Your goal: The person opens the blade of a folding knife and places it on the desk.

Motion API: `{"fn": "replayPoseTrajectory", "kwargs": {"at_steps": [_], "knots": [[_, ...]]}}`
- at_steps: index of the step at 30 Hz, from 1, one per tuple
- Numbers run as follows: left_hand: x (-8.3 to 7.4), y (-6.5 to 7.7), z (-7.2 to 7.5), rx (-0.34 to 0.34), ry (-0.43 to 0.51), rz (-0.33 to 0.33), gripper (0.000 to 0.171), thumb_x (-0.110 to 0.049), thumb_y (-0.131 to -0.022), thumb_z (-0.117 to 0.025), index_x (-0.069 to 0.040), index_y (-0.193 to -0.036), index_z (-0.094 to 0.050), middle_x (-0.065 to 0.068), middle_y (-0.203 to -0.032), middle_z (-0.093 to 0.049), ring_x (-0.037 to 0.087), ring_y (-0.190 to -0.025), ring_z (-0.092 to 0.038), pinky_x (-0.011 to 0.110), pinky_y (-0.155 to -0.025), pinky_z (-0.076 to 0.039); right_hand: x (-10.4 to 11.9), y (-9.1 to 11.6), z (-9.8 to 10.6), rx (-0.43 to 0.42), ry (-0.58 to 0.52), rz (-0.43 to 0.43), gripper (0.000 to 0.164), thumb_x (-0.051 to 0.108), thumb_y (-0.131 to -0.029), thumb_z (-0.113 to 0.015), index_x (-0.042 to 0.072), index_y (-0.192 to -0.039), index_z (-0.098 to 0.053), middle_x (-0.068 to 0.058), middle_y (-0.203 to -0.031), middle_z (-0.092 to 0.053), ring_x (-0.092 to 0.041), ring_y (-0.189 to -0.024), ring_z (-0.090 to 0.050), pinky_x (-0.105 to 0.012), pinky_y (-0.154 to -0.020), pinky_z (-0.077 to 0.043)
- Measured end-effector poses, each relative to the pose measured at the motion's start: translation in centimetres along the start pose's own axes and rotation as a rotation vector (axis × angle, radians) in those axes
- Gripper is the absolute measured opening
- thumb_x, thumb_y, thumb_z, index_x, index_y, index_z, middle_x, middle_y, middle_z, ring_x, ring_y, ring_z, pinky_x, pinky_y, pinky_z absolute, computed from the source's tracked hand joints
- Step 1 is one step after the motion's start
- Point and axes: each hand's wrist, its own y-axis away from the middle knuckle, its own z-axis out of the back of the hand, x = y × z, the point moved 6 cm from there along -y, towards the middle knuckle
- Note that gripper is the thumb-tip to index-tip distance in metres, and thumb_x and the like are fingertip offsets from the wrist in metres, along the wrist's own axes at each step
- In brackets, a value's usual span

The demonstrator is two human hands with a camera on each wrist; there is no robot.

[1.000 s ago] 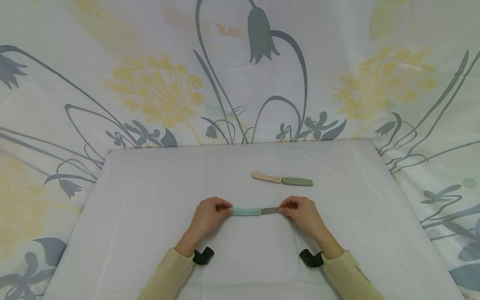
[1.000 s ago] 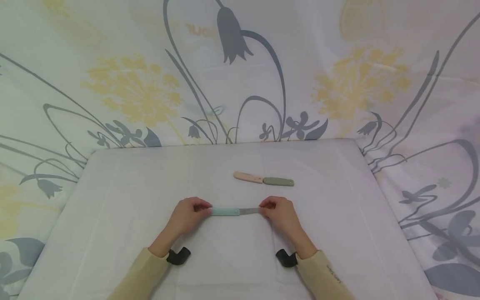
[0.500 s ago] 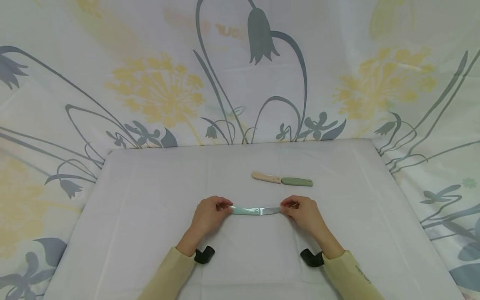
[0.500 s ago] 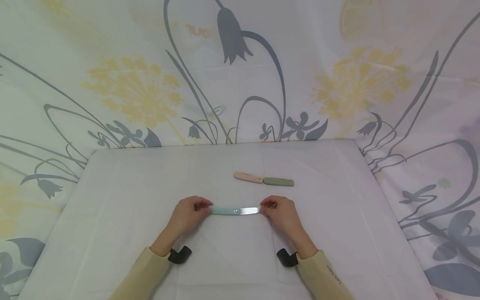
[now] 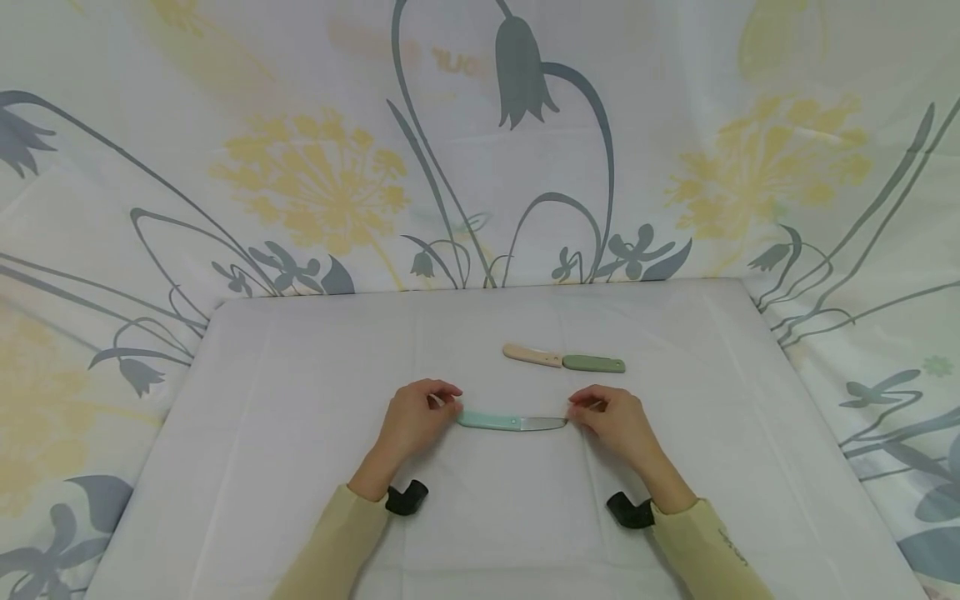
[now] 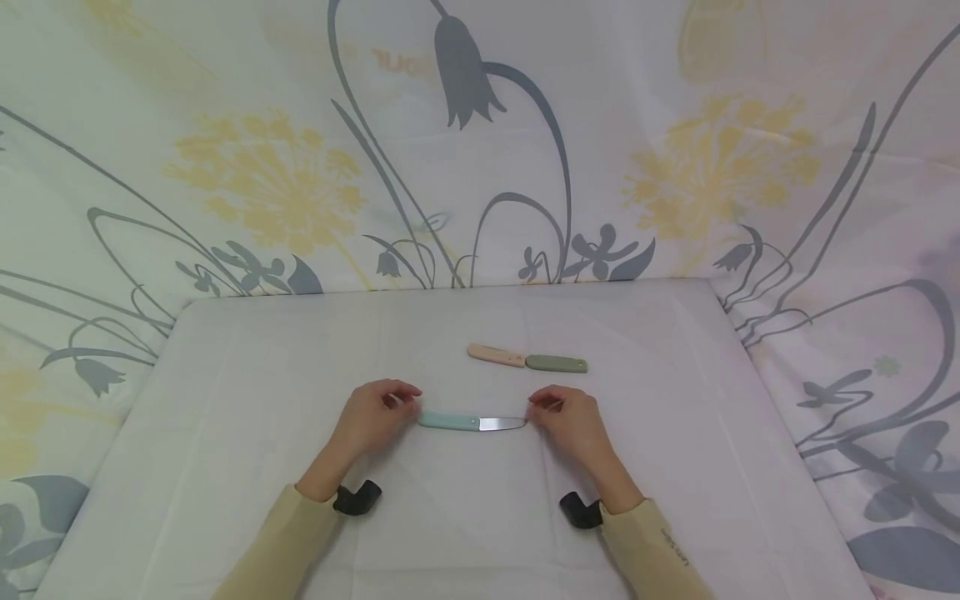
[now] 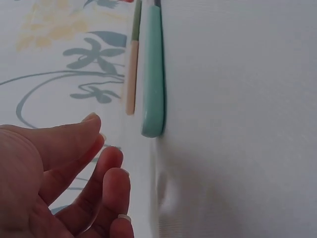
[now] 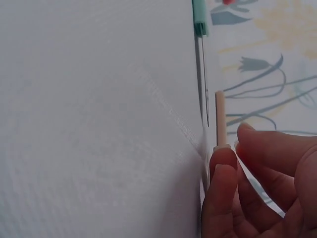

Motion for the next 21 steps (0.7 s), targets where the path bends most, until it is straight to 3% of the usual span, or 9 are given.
{"fn": "replayPoseTrajectory", "kwargs": {"at_steps": [5,11,16,21], "knots": [[-0.4,-1.4,0.1,0.014,0.049,-0.004,0.013,-0.019,-0.089,-0.075,-0.017,-0.102,-0.078,-0.008,-0.088,-0.067,0.013,-0.079,-0.058,0.032,-0.070,-0.047,0.2,-0.5,0.3,-0.024,-0.021,0.012,0.021,0.011,-0.092,-0.071,0.006,-0.112,-0.073,-0.008,-0.104,-0.072,-0.022,-0.089,-0.068,-0.031,-0.072,-0.053],[-1.0,-3.6,-0.7,0.044,0.163,0.004,0.019,-0.020,-0.091,-0.074,-0.014,-0.109,-0.076,-0.003,-0.098,-0.070,0.017,-0.087,-0.061,0.034,-0.078,-0.049,0.7,-1.1,0.0,-0.017,-0.083,0.025,0.036,0.011,-0.093,-0.070,0.002,-0.128,-0.065,-0.013,-0.119,-0.069,-0.031,-0.109,-0.065,-0.045,-0.090,-0.051],[-1.2,-5.2,-1.7,0.065,0.254,0.032,0.024,-0.021,-0.093,-0.072,-0.012,-0.115,-0.073,-0.003,-0.106,-0.070,0.018,-0.095,-0.062,0.036,-0.083,-0.050,0.9,-1.8,-0.5,-0.014,-0.114,0.006,0.040,0.012,-0.094,-0.069,0.002,-0.132,-0.062,-0.014,-0.125,-0.067,-0.031,-0.113,-0.063,-0.046,-0.092,-0.050],[-1.4,-6.5,-2.9,0.071,0.266,0.053,0.027,-0.023,-0.094,-0.070,-0.013,-0.119,-0.072,-0.002,-0.111,-0.070,0.018,-0.100,-0.062,0.037,-0.088,-0.050,0.9,-2.3,-0.8,-0.001,-0.140,-0.034,0.042,0.015,-0.096,-0.068,0.003,-0.135,-0.060,-0.014,-0.128,-0.065,-0.031,-0.116,-0.062,-0.046,-0.092,-0.049]]}}
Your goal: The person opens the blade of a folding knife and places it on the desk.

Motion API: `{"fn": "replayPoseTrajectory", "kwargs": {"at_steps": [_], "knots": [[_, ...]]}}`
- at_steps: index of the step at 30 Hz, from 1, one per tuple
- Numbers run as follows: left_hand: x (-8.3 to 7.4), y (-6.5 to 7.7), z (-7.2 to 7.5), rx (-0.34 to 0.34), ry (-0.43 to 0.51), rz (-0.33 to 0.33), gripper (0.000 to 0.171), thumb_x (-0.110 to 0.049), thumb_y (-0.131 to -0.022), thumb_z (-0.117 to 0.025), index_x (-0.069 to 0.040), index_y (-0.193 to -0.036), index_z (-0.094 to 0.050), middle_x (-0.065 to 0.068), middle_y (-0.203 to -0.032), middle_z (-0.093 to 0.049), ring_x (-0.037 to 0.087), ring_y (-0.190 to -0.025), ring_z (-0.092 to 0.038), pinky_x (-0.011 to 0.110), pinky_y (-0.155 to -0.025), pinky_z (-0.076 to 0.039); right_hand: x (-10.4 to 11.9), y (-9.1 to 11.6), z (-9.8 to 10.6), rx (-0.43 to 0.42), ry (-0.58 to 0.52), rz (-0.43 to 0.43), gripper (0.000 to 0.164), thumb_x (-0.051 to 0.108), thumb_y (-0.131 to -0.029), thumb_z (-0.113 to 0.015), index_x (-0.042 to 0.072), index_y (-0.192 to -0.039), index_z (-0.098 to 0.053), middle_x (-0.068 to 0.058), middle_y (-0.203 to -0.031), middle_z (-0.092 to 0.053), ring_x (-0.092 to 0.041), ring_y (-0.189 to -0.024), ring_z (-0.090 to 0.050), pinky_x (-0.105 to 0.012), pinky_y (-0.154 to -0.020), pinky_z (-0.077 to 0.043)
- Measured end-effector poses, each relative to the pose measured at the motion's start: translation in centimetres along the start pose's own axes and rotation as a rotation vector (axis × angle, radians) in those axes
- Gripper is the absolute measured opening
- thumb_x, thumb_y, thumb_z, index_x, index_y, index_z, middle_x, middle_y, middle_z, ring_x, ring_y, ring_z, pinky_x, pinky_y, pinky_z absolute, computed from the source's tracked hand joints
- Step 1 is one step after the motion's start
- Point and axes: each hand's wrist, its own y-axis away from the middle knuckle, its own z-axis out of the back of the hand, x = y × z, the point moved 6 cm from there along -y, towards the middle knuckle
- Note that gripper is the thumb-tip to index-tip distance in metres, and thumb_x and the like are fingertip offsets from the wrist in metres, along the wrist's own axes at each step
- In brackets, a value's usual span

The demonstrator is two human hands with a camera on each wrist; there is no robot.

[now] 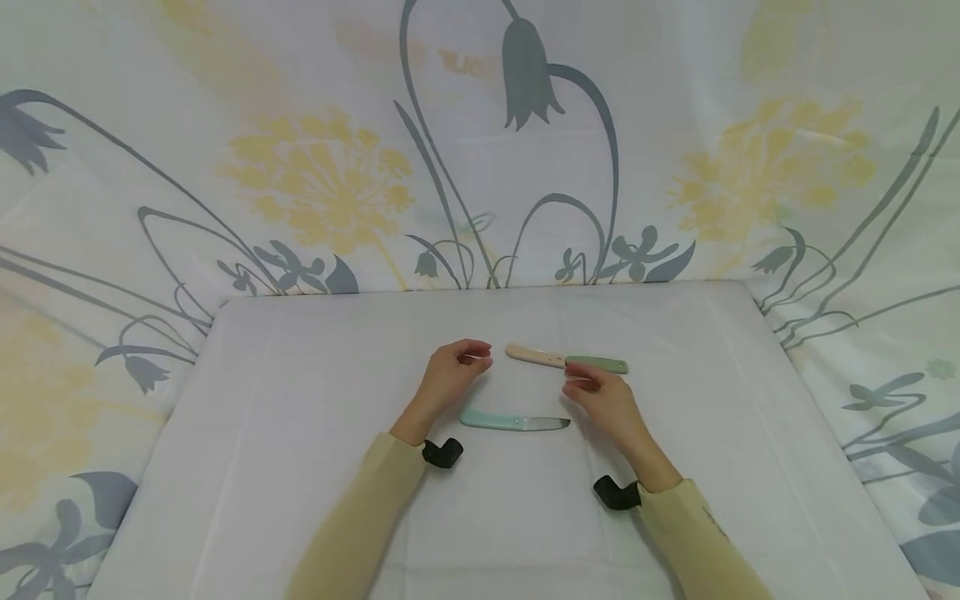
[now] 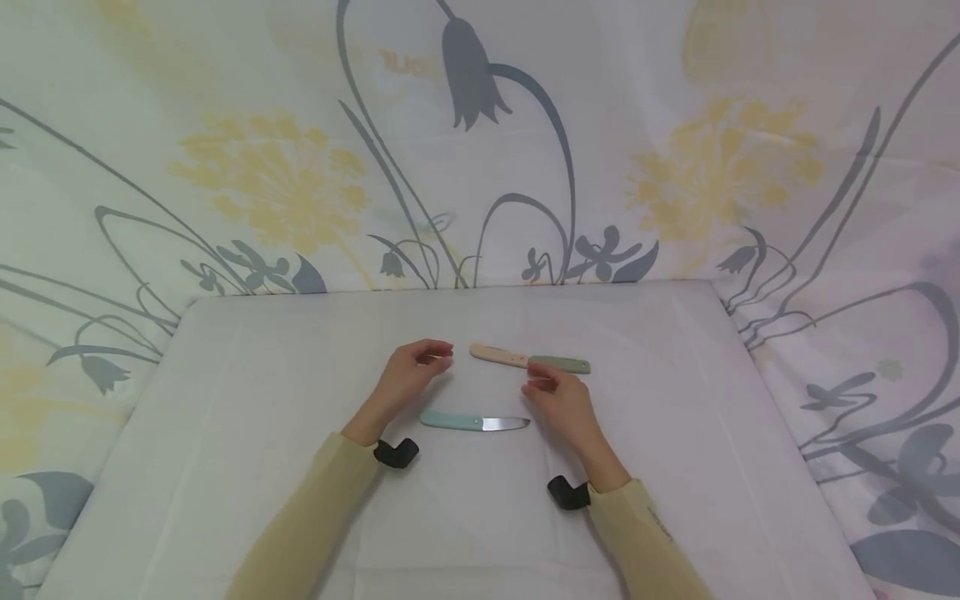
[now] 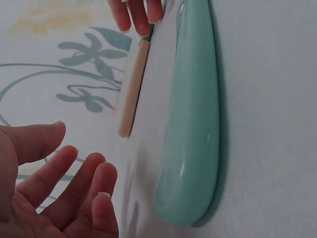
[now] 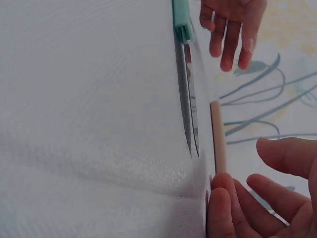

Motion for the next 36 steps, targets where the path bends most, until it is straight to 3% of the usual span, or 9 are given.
{"fn": "replayPoseTrajectory", "kwargs": {"at_steps": [10,17,26,33,36], "knots": [[-0.5,-1.6,-1.7,0.063,0.013,0.003,0.034,-0.020,-0.095,-0.068,-0.009,-0.127,-0.066,0.005,-0.123,-0.067,0.024,-0.111,-0.063,0.040,-0.098,-0.047,-0.2,-0.5,0.0,-0.015,-0.016,-0.031,0.043,0.017,-0.096,-0.066,0.005,-0.137,-0.058,-0.014,-0.127,-0.065,-0.029,-0.113,-0.062,-0.039,-0.088,-0.049],[-0.6,-1.9,-2.7,0.093,-0.002,0.021,0.035,-0.024,-0.095,-0.068,-0.009,-0.127,-0.066,0.003,-0.120,-0.068,0.021,-0.108,-0.063,0.041,-0.096,-0.046,-0.2,-0.7,-0.3,0.000,-0.082,-0.046,0.043,0.015,-0.096,-0.066,0.002,-0.137,-0.057,-0.016,-0.127,-0.064,-0.029,-0.112,-0.063,-0.028,-0.079,-0.051],[-0.6,-1.5,-2.3,-0.017,-0.041,0.043,0.023,-0.022,-0.092,-0.070,-0.011,-0.112,-0.076,0.003,-0.111,-0.070,0.019,-0.096,-0.065,0.037,-0.086,-0.050,-0.2,-0.6,-0.7,-0.029,-0.123,-0.046,0.043,0.015,-0.096,-0.067,-0.001,-0.135,-0.058,-0.018,-0.131,-0.062,-0.032,-0.120,-0.059,-0.045,-0.100,-0.045],[-0.6,-1.4,-2.1,-0.147,-0.078,0.024,0.008,-0.020,-0.086,-0.077,-0.014,-0.090,-0.079,0.001,-0.089,-0.071,0.015,-0.073,-0.061,0.031,-0.069,-0.047,0.1,-0.2,-1.1,-0.036,-0.349,-0.110,0.040,0.008,-0.097,-0.064,-0.003,-0.135,-0.057,-0.021,-0.129,-0.061,-0.025,-0.115,-0.061,-0.025,-0.085,-0.053],[-0.6,-1.3,-1.9,-0.164,-0.062,0.022,0.007,-0.019,-0.084,-0.078,-0.013,-0.087,-0.077,0.000,-0.081,-0.071,0.014,-0.069,-0.063,0.031,-0.066,-0.048,0.0,-0.3,-1.1,-0.047,-0.427,-0.137,0.039,0.006,-0.097,-0.064,-0.004,-0.133,-0.057,-0.021,-0.128,-0.060,-0.019,-0.110,-0.063,-0.025,-0.086,-0.053]]}}
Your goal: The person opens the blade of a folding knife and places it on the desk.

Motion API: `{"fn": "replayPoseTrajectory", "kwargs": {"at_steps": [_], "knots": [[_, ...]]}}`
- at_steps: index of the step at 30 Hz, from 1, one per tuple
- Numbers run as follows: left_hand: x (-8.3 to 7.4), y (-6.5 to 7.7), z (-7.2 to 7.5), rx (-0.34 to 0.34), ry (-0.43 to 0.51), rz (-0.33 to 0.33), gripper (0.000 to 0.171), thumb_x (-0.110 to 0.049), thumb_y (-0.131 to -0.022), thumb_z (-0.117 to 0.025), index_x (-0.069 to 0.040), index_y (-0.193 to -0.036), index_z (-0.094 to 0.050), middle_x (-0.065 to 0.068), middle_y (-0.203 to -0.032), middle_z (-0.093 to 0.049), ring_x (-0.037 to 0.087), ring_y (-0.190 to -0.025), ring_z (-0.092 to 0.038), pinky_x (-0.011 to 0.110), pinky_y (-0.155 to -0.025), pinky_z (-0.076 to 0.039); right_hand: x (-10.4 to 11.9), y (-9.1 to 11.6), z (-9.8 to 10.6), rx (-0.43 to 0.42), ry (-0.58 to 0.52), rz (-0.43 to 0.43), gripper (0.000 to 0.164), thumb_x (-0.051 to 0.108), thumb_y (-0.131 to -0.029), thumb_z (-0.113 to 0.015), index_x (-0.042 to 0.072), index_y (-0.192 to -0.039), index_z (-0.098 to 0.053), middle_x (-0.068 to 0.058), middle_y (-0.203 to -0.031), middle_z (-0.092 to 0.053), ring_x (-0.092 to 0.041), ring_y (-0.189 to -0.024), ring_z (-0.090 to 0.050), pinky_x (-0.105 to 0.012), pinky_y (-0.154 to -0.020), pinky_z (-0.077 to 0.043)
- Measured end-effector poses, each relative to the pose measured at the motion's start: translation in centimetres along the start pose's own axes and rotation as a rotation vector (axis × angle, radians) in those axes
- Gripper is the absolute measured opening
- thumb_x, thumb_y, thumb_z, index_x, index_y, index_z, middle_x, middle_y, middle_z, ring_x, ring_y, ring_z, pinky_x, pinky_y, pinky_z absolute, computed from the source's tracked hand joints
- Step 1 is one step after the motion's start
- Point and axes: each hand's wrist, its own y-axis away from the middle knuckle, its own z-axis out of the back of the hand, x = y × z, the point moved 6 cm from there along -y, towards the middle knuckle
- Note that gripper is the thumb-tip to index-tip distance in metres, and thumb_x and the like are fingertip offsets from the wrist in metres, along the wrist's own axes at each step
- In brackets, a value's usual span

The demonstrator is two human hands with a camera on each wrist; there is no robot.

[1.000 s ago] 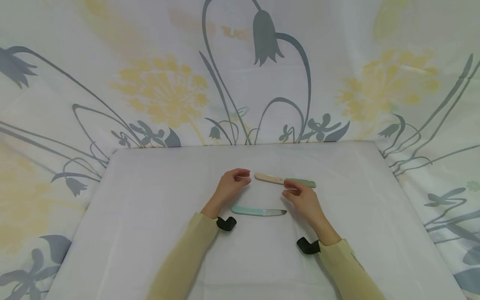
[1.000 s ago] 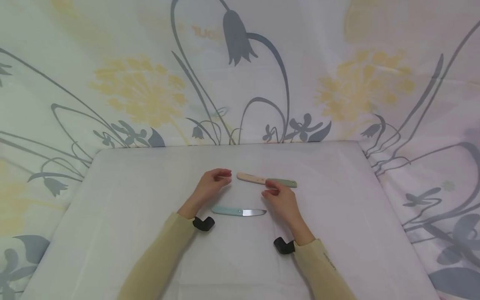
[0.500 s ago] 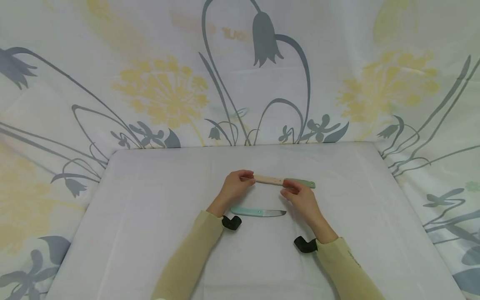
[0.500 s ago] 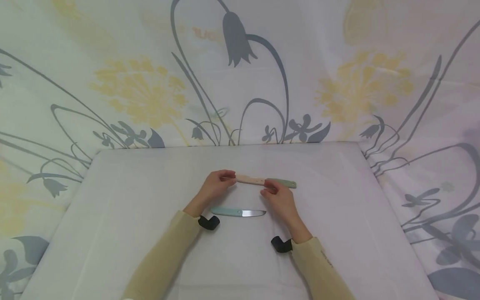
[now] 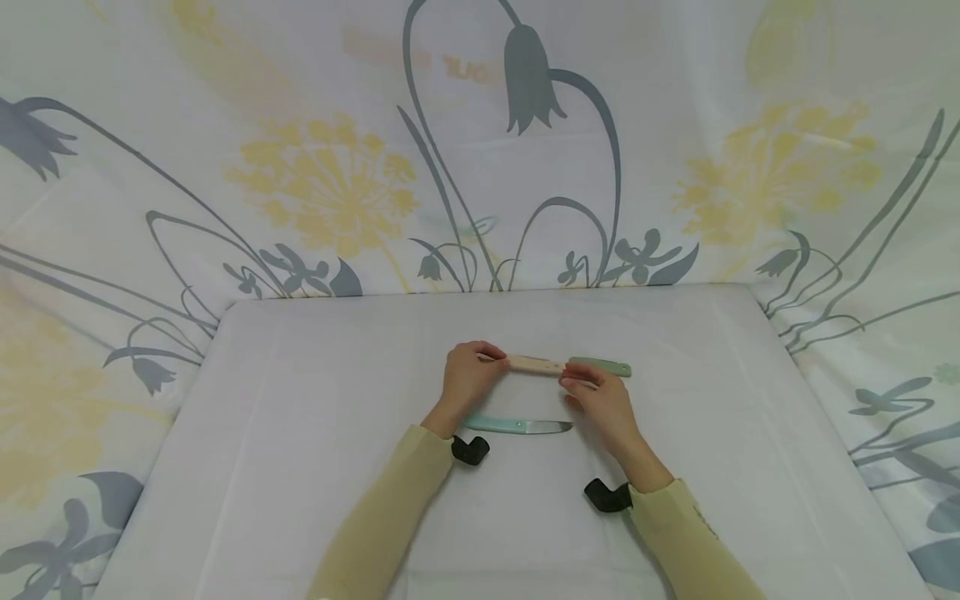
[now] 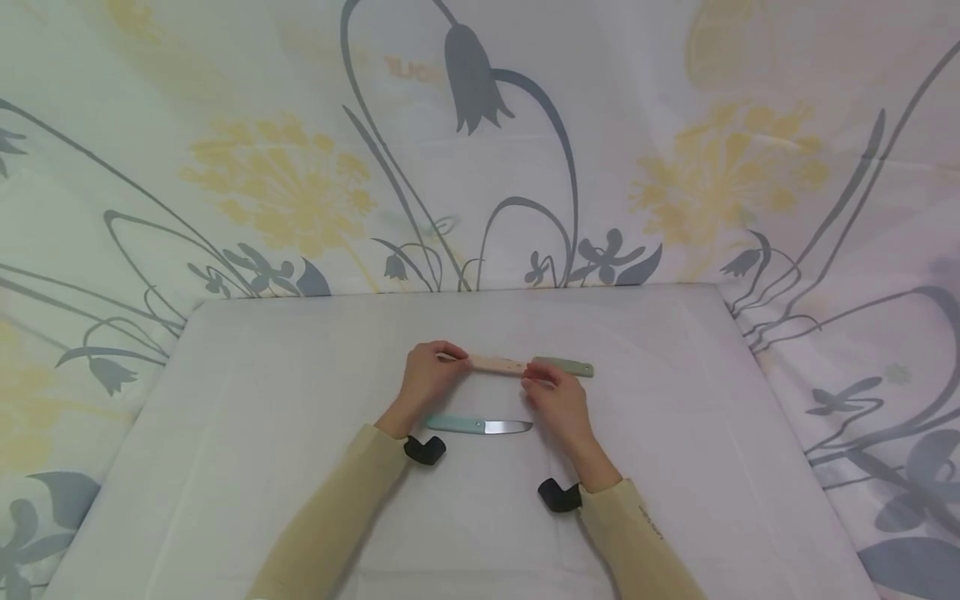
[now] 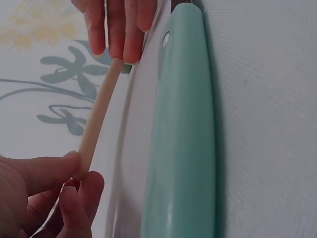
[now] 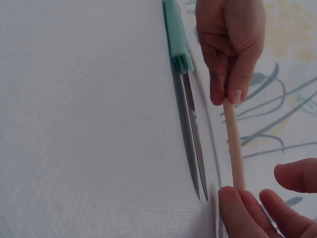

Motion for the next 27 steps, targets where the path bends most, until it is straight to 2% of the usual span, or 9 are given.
{"fn": "replayPoseTrajectory", "kwargs": {"at_steps": [5,12,18,27], "knots": [[0.1,0.1,0.2,0.014,0.063,-0.002,0.009,-0.014,-0.082,-0.080,-0.010,-0.089,-0.074,0.000,-0.084,-0.071,0.013,-0.074,-0.067,0.031,-0.071,-0.051,-0.1,-0.1,0.1,-0.016,-0.099,-0.012,0.036,0.006,-0.098,-0.062,-0.006,-0.132,-0.055,-0.021,-0.124,-0.061,-0.013,-0.104,-0.066,-0.027,-0.086,-0.054],[0.2,0.6,0.4,0.062,0.131,0.006,0.013,-0.012,-0.081,-0.081,-0.009,-0.092,-0.074,0.001,-0.088,-0.071,0.014,-0.078,-0.069,0.032,-0.076,-0.051,-0.2,-0.2,0.1,-0.017,-0.143,-0.014,0.037,0.006,-0.100,-0.060,-0.006,-0.133,-0.052,-0.021,-0.125,-0.055,-0.017,-0.109,-0.066,-0.029,-0.090,-0.052],[0.5,1.0,0.6,0.096,0.168,0.003,0.013,-0.010,-0.081,-0.082,-0.009,-0.092,-0.074,0.001,-0.088,-0.072,0.013,-0.079,-0.070,0.028,-0.071,-0.050,-0.1,0.0,0.0,-0.010,-0.166,-0.010,0.038,0.002,-0.099,-0.059,-0.007,-0.135,-0.050,-0.018,-0.120,-0.053,-0.014,-0.102,-0.068,-0.030,-0.089,-0.053],[-0.1,1.7,1.0,0.136,0.227,-0.009,0.015,-0.008,-0.081,-0.083,-0.008,-0.092,-0.073,0.002,-0.087,-0.072,0.014,-0.079,-0.070,0.027,-0.064,-0.046,0.4,0.2,0.1,-0.020,-0.228,0.036,0.035,0.000,-0.098,-0.061,-0.011,-0.131,-0.055,-0.011,-0.109,-0.058,-0.011,-0.092,-0.070,-0.030,-0.084,-0.055]]}}
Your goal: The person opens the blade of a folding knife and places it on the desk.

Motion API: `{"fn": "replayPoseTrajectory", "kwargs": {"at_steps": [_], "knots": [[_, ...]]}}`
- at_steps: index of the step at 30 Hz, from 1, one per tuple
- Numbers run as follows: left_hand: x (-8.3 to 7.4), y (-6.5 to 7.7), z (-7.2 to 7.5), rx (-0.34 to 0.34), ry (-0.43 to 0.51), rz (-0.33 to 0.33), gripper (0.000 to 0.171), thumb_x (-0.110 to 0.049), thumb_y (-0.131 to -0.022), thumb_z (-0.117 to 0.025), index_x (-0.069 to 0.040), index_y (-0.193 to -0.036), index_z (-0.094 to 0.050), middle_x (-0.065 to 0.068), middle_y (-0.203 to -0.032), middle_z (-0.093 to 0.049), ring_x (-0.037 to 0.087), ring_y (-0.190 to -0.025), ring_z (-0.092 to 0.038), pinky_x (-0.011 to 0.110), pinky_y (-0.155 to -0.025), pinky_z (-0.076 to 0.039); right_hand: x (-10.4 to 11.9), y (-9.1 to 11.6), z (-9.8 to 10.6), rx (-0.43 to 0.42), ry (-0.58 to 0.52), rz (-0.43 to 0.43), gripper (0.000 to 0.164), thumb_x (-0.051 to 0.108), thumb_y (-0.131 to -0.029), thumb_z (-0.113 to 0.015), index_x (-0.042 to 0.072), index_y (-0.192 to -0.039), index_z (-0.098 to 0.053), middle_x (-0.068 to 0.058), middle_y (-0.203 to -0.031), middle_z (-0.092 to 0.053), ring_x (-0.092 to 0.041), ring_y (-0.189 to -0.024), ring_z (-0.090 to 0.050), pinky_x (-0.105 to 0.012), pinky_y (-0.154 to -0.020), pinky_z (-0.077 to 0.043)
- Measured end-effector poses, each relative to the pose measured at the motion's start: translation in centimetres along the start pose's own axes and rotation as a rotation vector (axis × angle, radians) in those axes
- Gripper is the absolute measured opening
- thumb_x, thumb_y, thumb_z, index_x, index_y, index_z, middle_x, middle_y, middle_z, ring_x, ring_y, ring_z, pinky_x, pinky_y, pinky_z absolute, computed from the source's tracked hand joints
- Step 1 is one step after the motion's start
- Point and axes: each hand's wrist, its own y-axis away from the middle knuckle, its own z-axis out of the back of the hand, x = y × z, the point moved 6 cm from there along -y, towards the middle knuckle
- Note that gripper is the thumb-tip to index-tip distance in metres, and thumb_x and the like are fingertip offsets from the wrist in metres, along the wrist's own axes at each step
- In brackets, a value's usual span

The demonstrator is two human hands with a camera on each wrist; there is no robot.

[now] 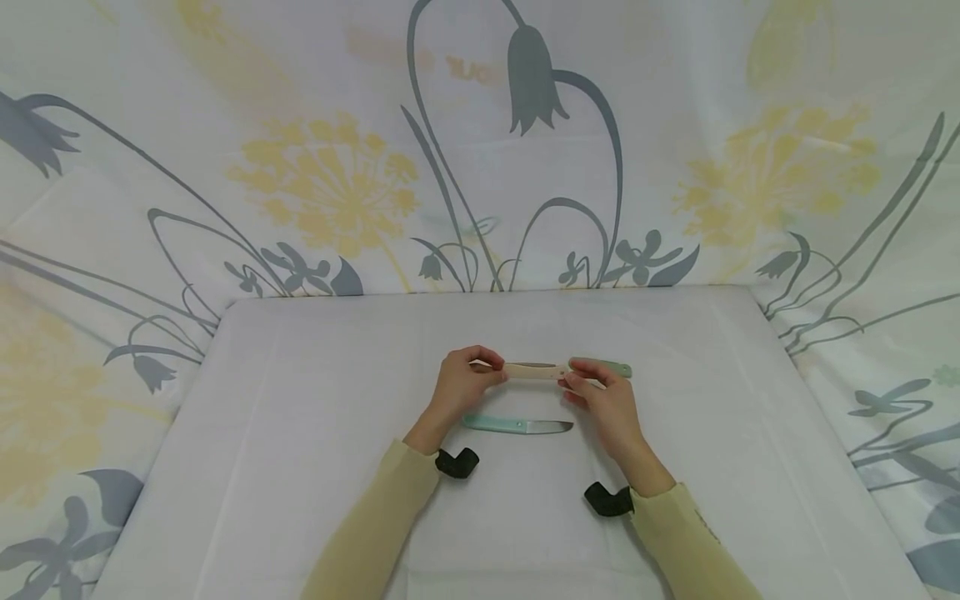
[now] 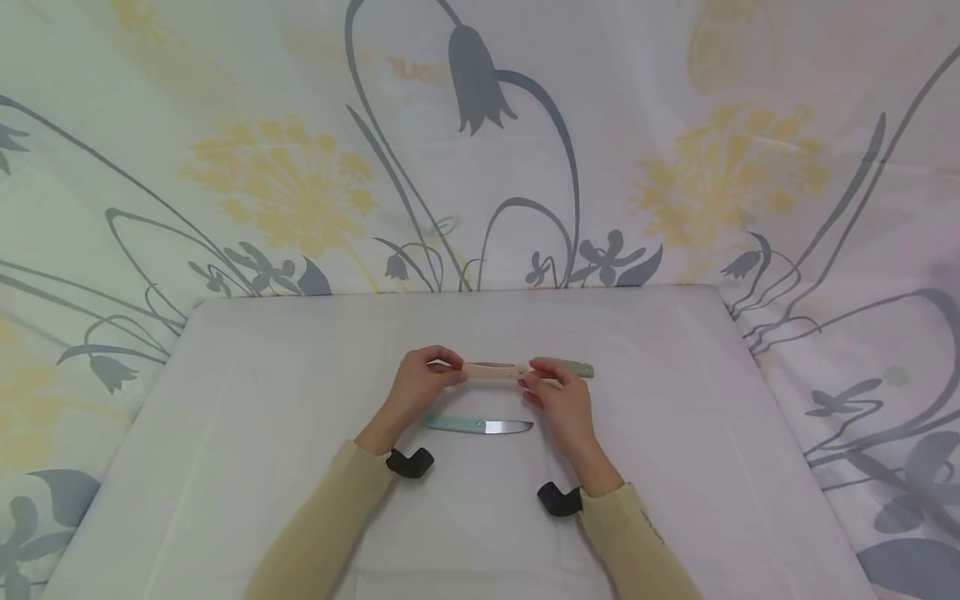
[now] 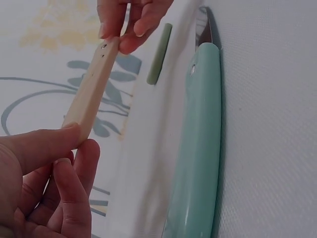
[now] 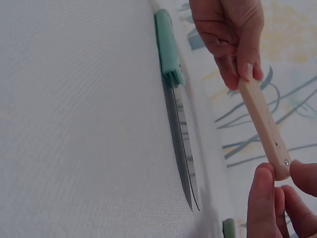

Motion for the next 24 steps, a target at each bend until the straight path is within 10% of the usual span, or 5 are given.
{"fn": "replayPoseTrajectory", "kwargs": {"at_steps": [24], "knots": [[-0.4,4.1,0.5,0.137,0.159,-0.021,0.025,-0.012,-0.084,-0.081,-0.005,-0.107,-0.074,0.006,-0.096,-0.073,0.016,-0.084,-0.069,0.024,-0.075,-0.051,1.3,3.3,-0.9,0.129,0.047,0.097,0.023,-0.004,-0.093,-0.065,-0.016,-0.113,-0.060,-0.014,-0.107,-0.064,-0.012,-0.091,-0.070,-0.032,-0.081,-0.056]]}}
